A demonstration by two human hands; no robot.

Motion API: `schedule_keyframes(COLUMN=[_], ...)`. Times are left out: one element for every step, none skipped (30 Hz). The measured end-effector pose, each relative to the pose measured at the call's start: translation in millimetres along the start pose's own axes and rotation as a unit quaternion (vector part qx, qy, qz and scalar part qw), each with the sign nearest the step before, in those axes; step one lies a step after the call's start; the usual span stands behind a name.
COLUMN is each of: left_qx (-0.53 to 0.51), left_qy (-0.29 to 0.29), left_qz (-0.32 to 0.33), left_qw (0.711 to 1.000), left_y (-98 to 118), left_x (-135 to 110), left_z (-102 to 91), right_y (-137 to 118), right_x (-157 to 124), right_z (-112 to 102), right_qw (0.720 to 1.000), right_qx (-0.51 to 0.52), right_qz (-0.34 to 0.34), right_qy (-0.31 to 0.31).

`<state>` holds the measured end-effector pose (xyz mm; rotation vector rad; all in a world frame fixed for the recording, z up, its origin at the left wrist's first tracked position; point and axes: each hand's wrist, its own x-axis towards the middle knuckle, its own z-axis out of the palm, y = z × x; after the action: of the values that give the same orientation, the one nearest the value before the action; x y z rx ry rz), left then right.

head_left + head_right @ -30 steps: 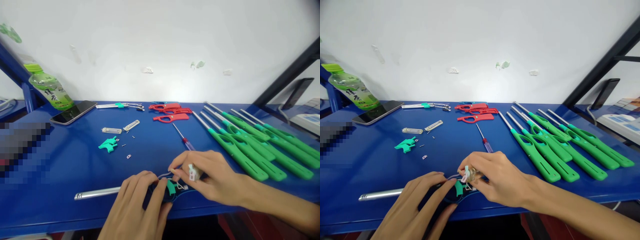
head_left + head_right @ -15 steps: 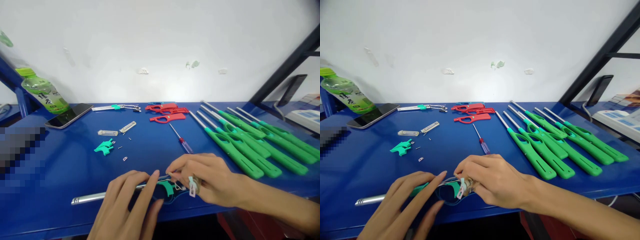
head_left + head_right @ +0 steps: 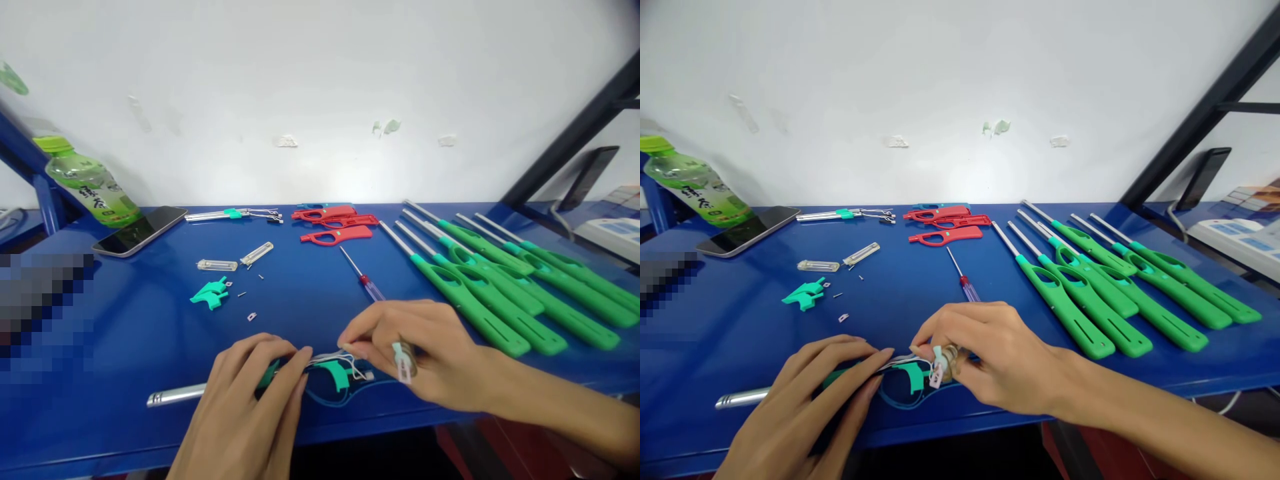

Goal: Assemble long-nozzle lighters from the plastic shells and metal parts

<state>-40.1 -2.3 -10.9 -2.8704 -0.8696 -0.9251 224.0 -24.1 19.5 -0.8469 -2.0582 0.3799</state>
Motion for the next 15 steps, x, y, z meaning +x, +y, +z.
schedule_keyframes(left_qx=[-0.001, -0.002, -0.003, -0.004, -0.006, -0.010, -0.015, -0.022, -0.028, -0.035, -0.042, -0.049, -0.055, -0.061, -0.065], left_qy=[0.004, 0.006, 0.004, -0.001, -0.006, -0.012, -0.014, -0.016, -0.017, -0.018, -0.019, -0.020, -0.022, -0.024, -0.020], left_qz=[0.003, 0.006, 0.009, 0.009, 0.008, 0.007, 0.006, 0.004, 0.003, 0.004, 0.004, 0.002, 0.003, 0.002, 0.000], left_qw=[1.000, 1.000, 1.000, 1.000, 1.000, 1.000, 1.000, 1.000, 0.999, 0.999, 0.999, 0.999, 0.998, 0.998, 0.998], left_y=[1, 1, 2, 2, 3, 3, 4, 5, 6, 7, 9, 10, 12, 14, 15], left_x=[1, 2, 4, 5, 7, 9, 11, 14, 17, 20, 23, 26, 28, 29, 30], left_z=[-0.6, -1.1, -1.6, -1.7, -1.5, -1.0, -0.1, 1.0, 2.1, 3.2, 4.3, 5.4, 6.4, 7.6, 8.9], right_y=[0, 1, 1, 1, 1, 2, 2, 2, 3, 3, 4, 4, 5, 4, 4], right_x=[0, 0, -1, -1, -2, -2, -3, -4, -5, -6, -6, -6, -6, -5, -5], right_z=[0, 0, -1, -1, -2, -3, -4, -4, -5, -5, -5, -4, -4, -5, -6], right_qw=[1.000, 1.000, 1.000, 1.000, 1.000, 1.000, 1.000, 0.999, 0.999, 0.999, 0.999, 0.999, 0.999, 0.999, 0.999], right_qx=[0.001, 0.001, 0.001, -0.001, -0.003, -0.006, -0.008, -0.009, -0.010, -0.010, -0.010, -0.010, -0.009, -0.009, -0.012], right_qz=[0.004, 0.007, 0.009, 0.011, 0.015, 0.018, 0.022, 0.026, 0.030, 0.032, 0.033, 0.034, 0.033, 0.033, 0.034], right_qy=[-0.002, -0.003, -0.004, -0.005, -0.007, -0.010, -0.013, -0.015, -0.018, -0.021, -0.022, -0.025, -0.027, -0.029, -0.031])
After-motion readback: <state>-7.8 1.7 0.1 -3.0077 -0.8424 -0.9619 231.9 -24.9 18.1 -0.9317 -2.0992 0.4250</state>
